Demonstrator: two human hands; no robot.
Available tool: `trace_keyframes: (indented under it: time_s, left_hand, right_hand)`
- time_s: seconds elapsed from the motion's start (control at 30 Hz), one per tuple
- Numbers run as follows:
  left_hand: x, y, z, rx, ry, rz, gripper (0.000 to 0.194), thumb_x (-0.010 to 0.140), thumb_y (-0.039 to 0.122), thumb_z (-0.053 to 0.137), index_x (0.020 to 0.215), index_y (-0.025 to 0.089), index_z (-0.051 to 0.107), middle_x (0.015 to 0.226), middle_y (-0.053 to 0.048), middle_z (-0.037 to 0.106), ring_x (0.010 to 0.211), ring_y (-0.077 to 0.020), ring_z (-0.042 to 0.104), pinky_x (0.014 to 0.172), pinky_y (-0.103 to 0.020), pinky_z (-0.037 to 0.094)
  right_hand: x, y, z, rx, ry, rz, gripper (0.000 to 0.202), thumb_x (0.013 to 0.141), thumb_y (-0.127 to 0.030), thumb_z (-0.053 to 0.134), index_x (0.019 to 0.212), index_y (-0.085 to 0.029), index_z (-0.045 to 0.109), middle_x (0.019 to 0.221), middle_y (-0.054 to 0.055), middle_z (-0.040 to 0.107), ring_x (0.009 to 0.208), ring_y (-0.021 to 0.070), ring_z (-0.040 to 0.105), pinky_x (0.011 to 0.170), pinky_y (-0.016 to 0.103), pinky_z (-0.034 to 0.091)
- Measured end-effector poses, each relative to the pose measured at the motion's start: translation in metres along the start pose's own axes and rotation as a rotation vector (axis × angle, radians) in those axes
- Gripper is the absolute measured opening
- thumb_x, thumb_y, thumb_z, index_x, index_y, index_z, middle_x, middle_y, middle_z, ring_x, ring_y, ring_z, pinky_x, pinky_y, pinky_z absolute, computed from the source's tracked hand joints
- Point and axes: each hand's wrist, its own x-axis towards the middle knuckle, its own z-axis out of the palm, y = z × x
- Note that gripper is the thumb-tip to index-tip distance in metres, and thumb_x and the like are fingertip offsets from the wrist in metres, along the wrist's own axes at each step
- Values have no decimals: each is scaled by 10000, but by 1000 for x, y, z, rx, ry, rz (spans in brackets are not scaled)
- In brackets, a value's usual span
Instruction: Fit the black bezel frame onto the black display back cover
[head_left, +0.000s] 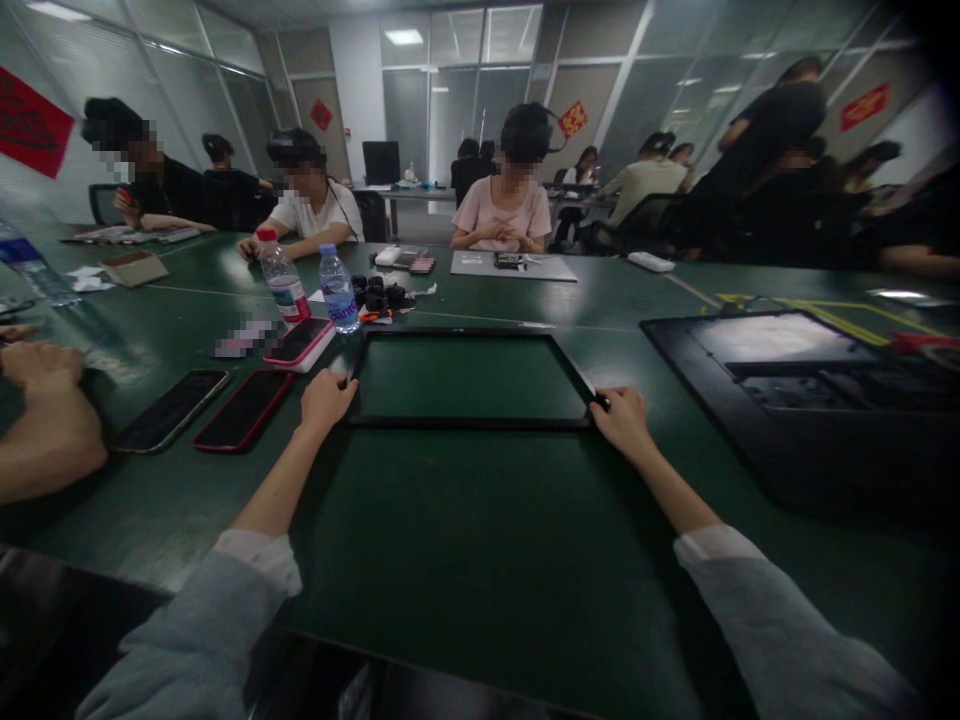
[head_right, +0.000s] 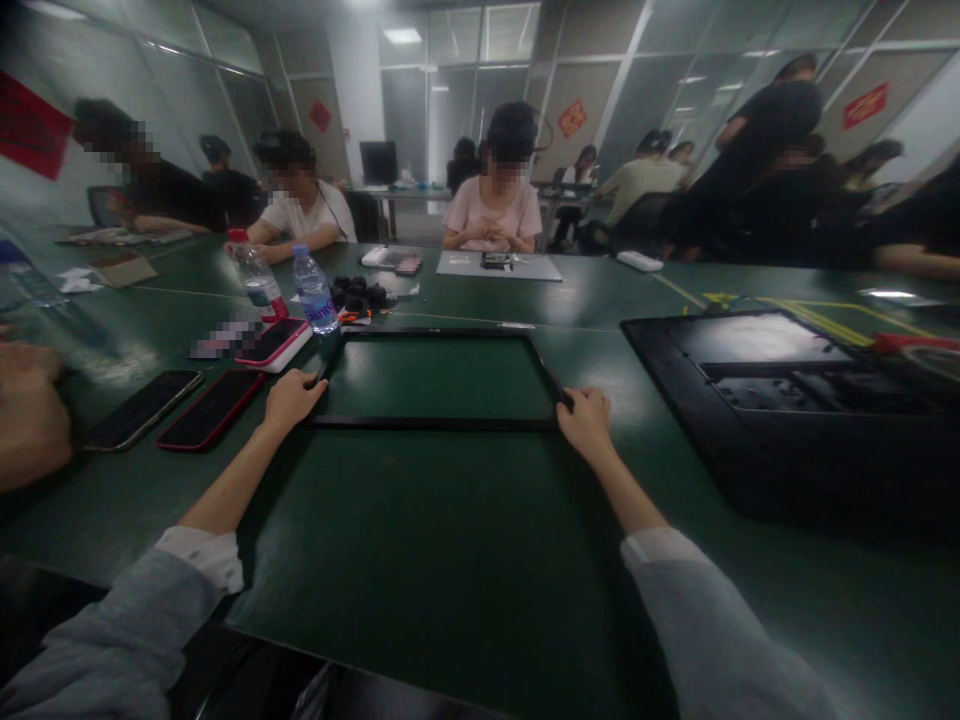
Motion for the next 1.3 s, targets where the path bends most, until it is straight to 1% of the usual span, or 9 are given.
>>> trace_keyframes:
  time_s: [0.17, 0.37, 0.47, 0.57, 0.77, 0.9, 1.0, 1.13, 1.3]
  left_hand:
    - [2, -1, -1, 33, -43, 13, 406, 957, 489, 525, 1137, 237, 788, 1172, -152, 676, 1077, -347, 678, 874, -411, 528]
    - [4, -3, -3, 37, -109, 26, 477, 938, 486, 535, 1289, 228, 731, 1286, -151, 650, 1158, -350, 661, 932, -419, 524]
    - [4, -2, -4, 49, -117, 27, 516, 943, 490, 532, 1348, 218, 698, 1323, -156, 635, 1199, -350, 650, 955, -420, 527]
    - [2, 0, -5, 65, -124, 27, 546, 956, 500, 524, 1396, 208, 664, 1363, -158, 619, 1216, -345, 647, 971, -418, 530]
    - [1, 5, -7, 140, -149, 24, 545, 995, 479, 475, 1426, 185, 629, 1411, -156, 591, 1260, -321, 632, 1013, -404, 522]
    - [1, 5, -7, 157, -153, 35, 541, 1005, 484, 464, 1428, 187, 623, 1407, -160, 589, 1248, -314, 639, 1001, -400, 531]
    - [1, 6, -8, 154, -156, 39, 540, 1009, 478, 463, 1442, 190, 608, 1393, -163, 592, 1242, -316, 643, 991, -401, 535]
    - [-2, 9, -11, 116, -139, 35, 604, 1015, 470, 464, 1532, 160, 508, 1406, -182, 585, 1260, -332, 632, 996, -421, 531]
    - [-5, 10, -12, 75, -122, 41, 587, 1018, 472, 462, 1512, 164, 533, 1422, -190, 576, 1257, -344, 639, 989, -435, 536]
  right_hand:
    - [-2, -1, -1, 4, -8, -6, 494, 856, -304, 509, 1231, -80, 739, 1103, 201, 617, 1124, 342, 539, 1057, 526, 434]
    - [-4, -7, -4, 28, -36, 6, 535, 855, -264, 501, 1322, -87, 692, 1150, 191, 619, 1170, 327, 535, 1052, 489, 433]
    - [-4, -9, -6, 18, -37, -7, 544, 868, -260, 489, 1335, -58, 683, 1145, 201, 617, 1169, 320, 541, 1070, 471, 424]
    - [-3, -10, -6, 4, -28, -45, 544, 877, -255, 479, 1333, -36, 680, 1122, 211, 628, 1153, 322, 547, 1075, 478, 421]
    - [-2, -9, -5, -22, -14, -42, 508, 870, -236, 492, 1307, -82, 700, 1091, 179, 640, 1095, 301, 569, 1054, 458, 442]
    - [-2, -6, -3, -15, 6, -52, 490, 884, -250, 491, 1298, -105, 711, 1072, 169, 638, 1066, 298, 572, 1028, 461, 464]
    - [-2, -3, -1, -5, 16, -57, 484, 889, -271, 488, 1289, -124, 717, 1056, 160, 634, 1063, 305, 570, 1012, 477, 474]
    - [-2, -1, 0, 4, 28, -73, 497, 880, -273, 481, 1286, -109, 716, 1060, 168, 634, 1075, 312, 564, 1014, 491, 472]
    - [0, 1, 2, 20, 24, -89, 494, 874, -274, 481, 1278, -118, 719, 1038, 165, 646, 1065, 310, 565, 1018, 502, 464]
